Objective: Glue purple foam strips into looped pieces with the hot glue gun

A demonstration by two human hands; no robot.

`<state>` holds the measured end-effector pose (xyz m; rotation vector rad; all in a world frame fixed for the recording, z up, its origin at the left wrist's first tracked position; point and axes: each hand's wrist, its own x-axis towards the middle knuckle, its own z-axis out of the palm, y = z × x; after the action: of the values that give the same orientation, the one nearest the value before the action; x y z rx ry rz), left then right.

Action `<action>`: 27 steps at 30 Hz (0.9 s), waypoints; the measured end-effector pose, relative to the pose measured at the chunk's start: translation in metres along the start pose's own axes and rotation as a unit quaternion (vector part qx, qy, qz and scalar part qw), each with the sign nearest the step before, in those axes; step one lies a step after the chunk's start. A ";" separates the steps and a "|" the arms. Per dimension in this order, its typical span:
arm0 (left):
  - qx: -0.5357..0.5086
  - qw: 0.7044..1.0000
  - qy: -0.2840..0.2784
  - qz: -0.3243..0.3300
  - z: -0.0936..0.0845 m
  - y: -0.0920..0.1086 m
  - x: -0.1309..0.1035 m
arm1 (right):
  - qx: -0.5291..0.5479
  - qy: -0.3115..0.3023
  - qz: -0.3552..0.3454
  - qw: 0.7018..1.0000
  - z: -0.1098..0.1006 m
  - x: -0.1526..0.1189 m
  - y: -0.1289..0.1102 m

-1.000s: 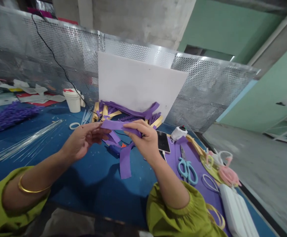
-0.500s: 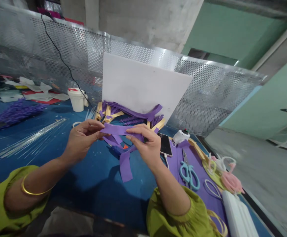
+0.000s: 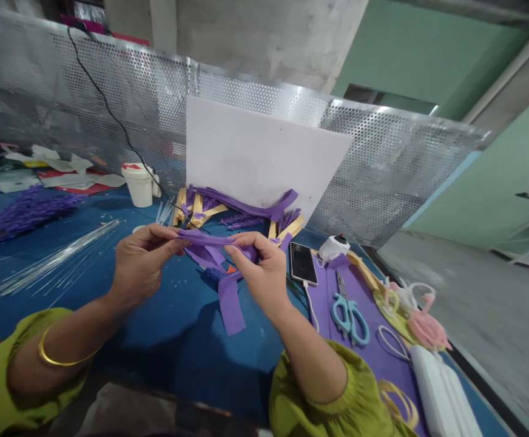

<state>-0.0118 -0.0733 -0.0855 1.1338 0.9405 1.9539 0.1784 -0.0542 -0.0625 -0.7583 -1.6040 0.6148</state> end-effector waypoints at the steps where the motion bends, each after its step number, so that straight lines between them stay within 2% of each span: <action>1: -0.009 1.000 0.005 -0.005 0.001 0.001 0.000 | 0.010 0.006 0.016 1.000 0.002 -0.001 0.000; 7: -0.043 0.998 0.010 -0.047 0.003 0.004 0.000 | 0.057 0.027 0.057 0.996 0.008 -0.005 0.004; 18: -0.091 0.994 0.022 -0.065 0.003 0.006 -0.001 | 0.088 0.036 0.014 0.995 0.011 -0.009 0.009; 24: -0.179 0.973 -0.011 -0.148 0.002 -0.001 0.001 | 0.110 0.054 0.013 0.992 0.013 -0.010 0.013; 27: -0.182 0.966 -0.043 -0.180 0.001 -0.003 0.004 | 0.103 0.057 0.011 0.993 0.013 -0.010 0.013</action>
<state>-0.0122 -0.0681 -0.0863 0.7686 0.6514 1.6760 0.1679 -0.0531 -0.0808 -0.6468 -1.4048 0.7279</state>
